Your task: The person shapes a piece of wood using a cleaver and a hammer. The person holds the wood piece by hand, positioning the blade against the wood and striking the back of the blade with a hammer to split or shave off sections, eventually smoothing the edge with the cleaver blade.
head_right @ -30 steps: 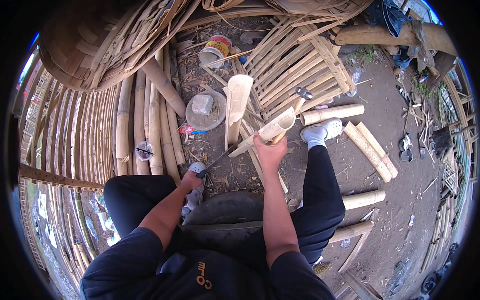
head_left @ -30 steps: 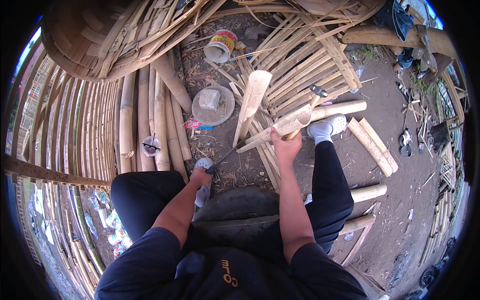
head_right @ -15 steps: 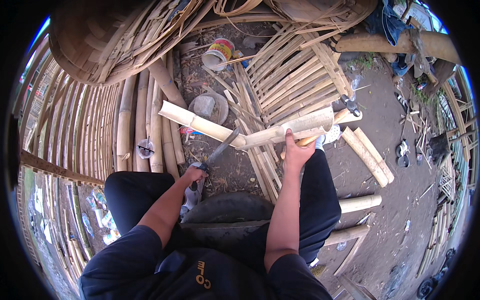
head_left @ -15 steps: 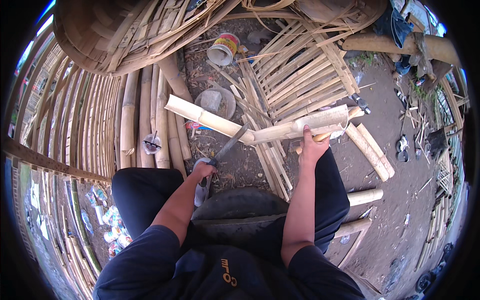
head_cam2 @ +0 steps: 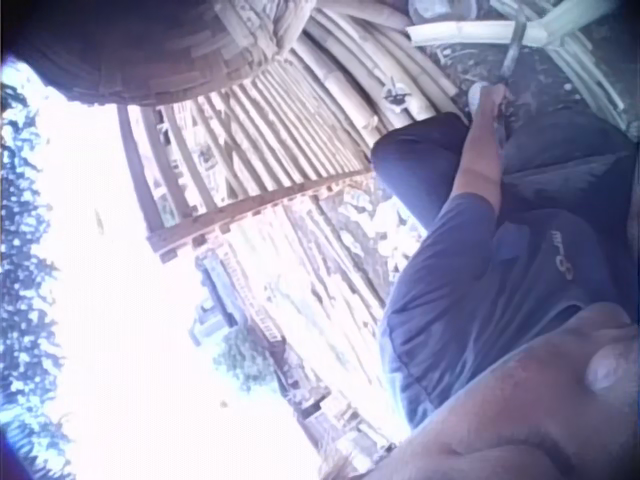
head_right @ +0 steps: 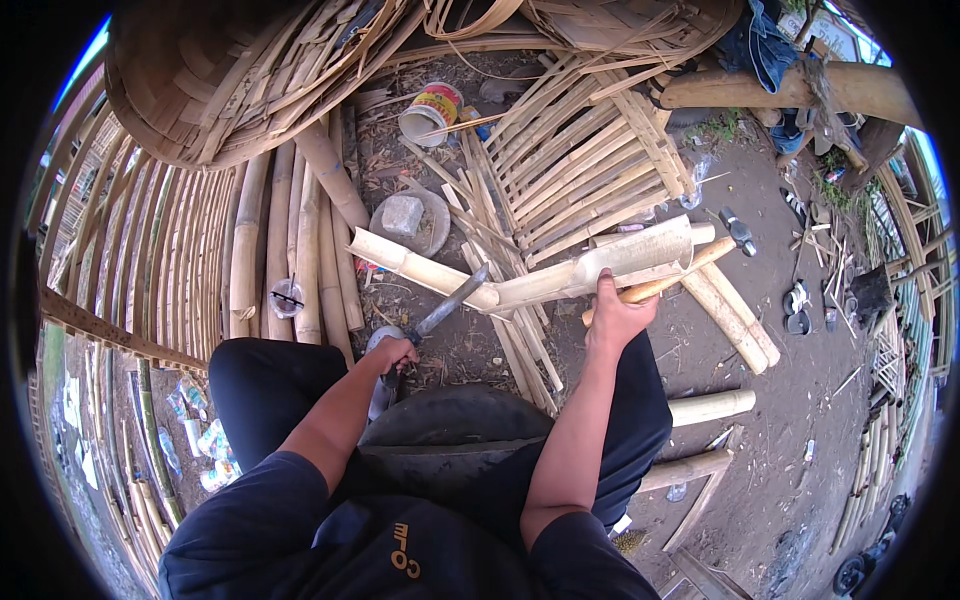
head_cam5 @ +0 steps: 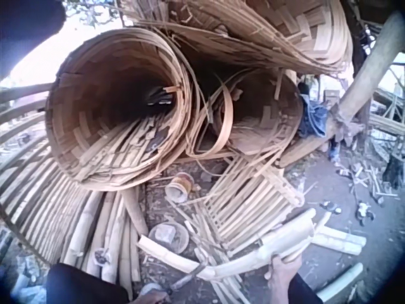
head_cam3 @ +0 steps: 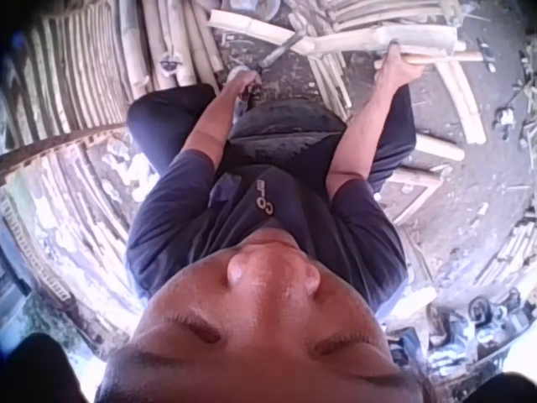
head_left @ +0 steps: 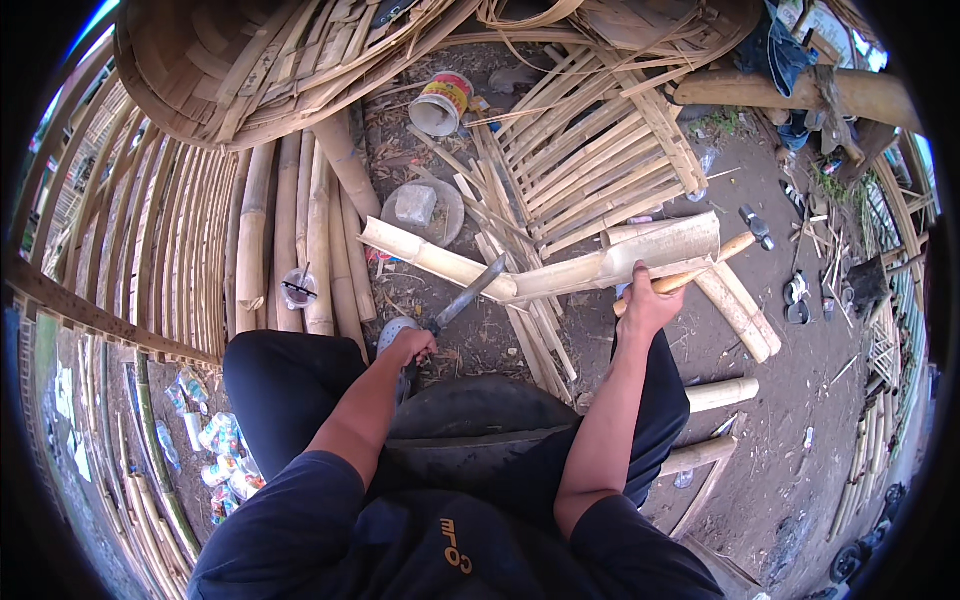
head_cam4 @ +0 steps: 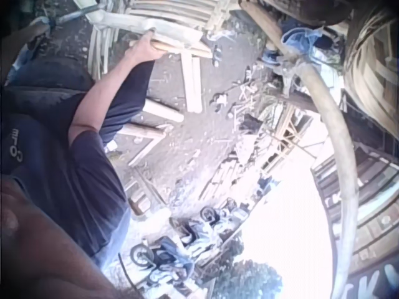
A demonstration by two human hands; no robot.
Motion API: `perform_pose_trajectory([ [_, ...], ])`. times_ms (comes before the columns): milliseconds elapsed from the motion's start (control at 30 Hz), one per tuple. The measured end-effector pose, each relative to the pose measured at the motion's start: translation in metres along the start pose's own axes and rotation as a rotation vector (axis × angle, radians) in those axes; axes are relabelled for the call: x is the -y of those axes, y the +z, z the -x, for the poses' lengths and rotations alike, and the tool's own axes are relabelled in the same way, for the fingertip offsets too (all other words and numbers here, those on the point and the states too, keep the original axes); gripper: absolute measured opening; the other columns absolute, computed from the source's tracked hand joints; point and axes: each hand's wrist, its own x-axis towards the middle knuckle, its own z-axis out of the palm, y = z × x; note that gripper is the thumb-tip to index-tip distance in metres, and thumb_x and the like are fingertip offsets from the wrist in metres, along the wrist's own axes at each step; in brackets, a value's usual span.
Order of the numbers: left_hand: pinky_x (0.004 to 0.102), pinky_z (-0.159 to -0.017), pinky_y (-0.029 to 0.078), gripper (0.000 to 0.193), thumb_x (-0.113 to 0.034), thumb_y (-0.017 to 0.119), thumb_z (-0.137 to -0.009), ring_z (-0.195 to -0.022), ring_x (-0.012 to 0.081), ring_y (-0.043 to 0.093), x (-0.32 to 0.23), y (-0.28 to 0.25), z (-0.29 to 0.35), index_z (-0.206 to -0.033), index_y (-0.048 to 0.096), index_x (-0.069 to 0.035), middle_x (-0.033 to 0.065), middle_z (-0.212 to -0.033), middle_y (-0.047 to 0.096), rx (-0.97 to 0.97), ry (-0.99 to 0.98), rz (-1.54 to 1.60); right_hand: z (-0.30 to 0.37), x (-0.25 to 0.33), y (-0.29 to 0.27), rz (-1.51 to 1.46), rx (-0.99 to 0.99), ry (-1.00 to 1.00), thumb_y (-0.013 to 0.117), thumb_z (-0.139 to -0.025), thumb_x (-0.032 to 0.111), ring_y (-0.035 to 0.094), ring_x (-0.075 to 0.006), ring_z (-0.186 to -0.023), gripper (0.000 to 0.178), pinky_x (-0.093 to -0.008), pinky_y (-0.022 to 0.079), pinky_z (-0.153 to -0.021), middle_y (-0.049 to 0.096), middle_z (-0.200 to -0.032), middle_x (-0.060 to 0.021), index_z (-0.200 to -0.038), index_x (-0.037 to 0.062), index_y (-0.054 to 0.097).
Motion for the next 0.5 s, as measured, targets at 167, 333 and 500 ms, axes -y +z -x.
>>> perform_pose_trajectory([
  [167,0.0348,-0.042,0.039,0.015,-0.005,0.071,-0.066,-0.041,0.019,0.048,0.012,0.019,-0.005,-0.059,0.06,0.002,0.0086,-0.054,0.054,-0.066,0.015,-0.011,0.011,-0.005,0.003,0.078,0.053,0.023,0.07,-0.07,-0.014,0.06,-0.022,-0.103,0.059,-0.0326,0.047,-0.093,0.058,-0.114,-0.0148,-0.122,-0.0052,0.046],
  [333,0.0349,-0.044,0.042,0.015,-0.007,0.071,-0.067,-0.043,0.019,0.051,0.024,0.022,-0.018,-0.061,0.061,0.003,0.0095,-0.056,0.056,-0.058,-0.03,0.014,0.018,-0.006,0.006,0.118,0.119,0.009,0.067,-0.066,-0.015,0.061,-0.0207,-0.099,0.058,-0.0309,0.048,-0.088,0.059,-0.11,-0.0136,-0.119,-0.0036,0.047],
  [500,0.0351,-0.05,0.046,0.021,-0.017,0.071,-0.067,-0.049,0.0203,0.057,0.022,0.027,-0.015,-0.064,0.064,0.002,0.0101,-0.058,0.061,-0.156,0.001,-0.222,0.013,-0.008,0.002,0.043,0.157,0.003,0.057,-0.068,-0.016,0.058,-0.0134,-0.068,0.048,-0.0253,0.046,-0.057,0.059,-0.092,-0.0103,-0.113,-0.0009,0.048],
])
